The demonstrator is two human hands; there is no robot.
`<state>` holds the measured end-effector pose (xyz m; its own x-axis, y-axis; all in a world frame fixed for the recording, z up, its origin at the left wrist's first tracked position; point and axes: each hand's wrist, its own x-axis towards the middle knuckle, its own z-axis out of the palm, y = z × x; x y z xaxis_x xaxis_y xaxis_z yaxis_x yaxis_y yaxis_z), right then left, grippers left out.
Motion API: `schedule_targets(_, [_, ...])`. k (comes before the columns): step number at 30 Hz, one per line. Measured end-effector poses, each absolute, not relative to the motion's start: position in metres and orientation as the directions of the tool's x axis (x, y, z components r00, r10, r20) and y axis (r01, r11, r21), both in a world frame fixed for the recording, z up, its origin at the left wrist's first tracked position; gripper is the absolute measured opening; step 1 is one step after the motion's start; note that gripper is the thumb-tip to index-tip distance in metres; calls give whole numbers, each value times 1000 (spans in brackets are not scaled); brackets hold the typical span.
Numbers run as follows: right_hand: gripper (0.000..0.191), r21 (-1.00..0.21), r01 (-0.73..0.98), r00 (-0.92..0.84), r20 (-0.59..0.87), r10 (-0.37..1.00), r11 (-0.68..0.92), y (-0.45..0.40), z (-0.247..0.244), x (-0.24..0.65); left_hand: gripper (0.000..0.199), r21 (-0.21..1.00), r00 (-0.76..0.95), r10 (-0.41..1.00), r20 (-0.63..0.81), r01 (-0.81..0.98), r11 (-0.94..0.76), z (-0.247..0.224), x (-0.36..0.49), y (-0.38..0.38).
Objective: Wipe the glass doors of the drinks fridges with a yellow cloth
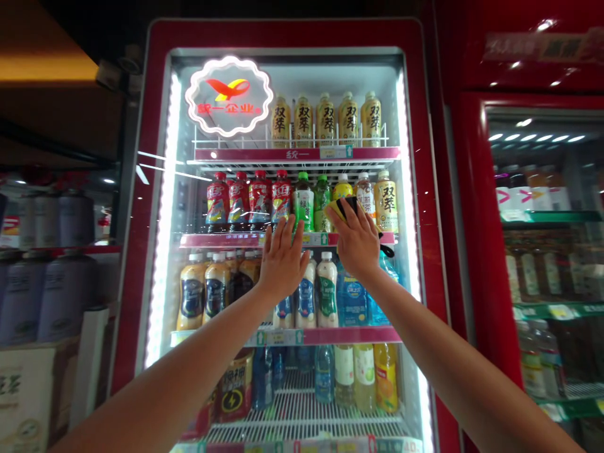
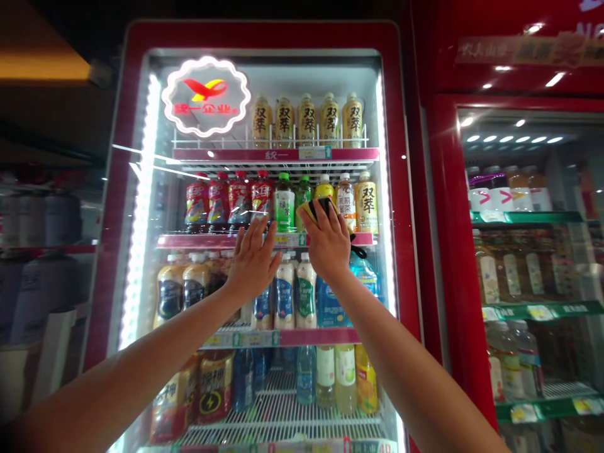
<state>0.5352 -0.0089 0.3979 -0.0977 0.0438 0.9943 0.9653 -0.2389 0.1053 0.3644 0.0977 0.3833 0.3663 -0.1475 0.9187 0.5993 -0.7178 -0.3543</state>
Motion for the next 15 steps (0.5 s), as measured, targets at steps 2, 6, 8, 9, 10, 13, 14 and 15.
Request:
schedule_targets(2, [69,92,966,-87,996,31,-241,-15,415,547,67,-351,363,-149,920,591,-726,386,372,93])
schedule_targets(6, [66,-23,963,13,999,-39,-269,-28,402,565,66,-347,354,-153,923,589,-730,387,383,86])
schedule_targets(8, [67,-39,958,30,999,-36,-283,-30,380,565,64,-341,353,-146,924,593,-729,385,387,83])
schedule_targets(9, [68,-17,957,14,1000,-12,-289,-30,372,563,64,-338,354,-140,925,596,-728,384,390,80])
schedule_targets(10, [70,18,955,-12,1000,22,-295,-30,367,560,64,-336,356,-133,925,600,-726,384,392,78])
schedule_targets(13, [67,129,944,-94,987,127,-303,-32,377,557,64,-335,367,-119,922,607,-721,385,402,69])
schedule_targets(14, [65,143,942,-104,985,140,-304,-34,387,560,65,-336,371,-117,921,607,-720,386,406,66])
schedule_targets(15, [63,141,942,-102,985,141,-305,-37,397,565,65,-336,373,-115,921,607,-720,387,410,63])
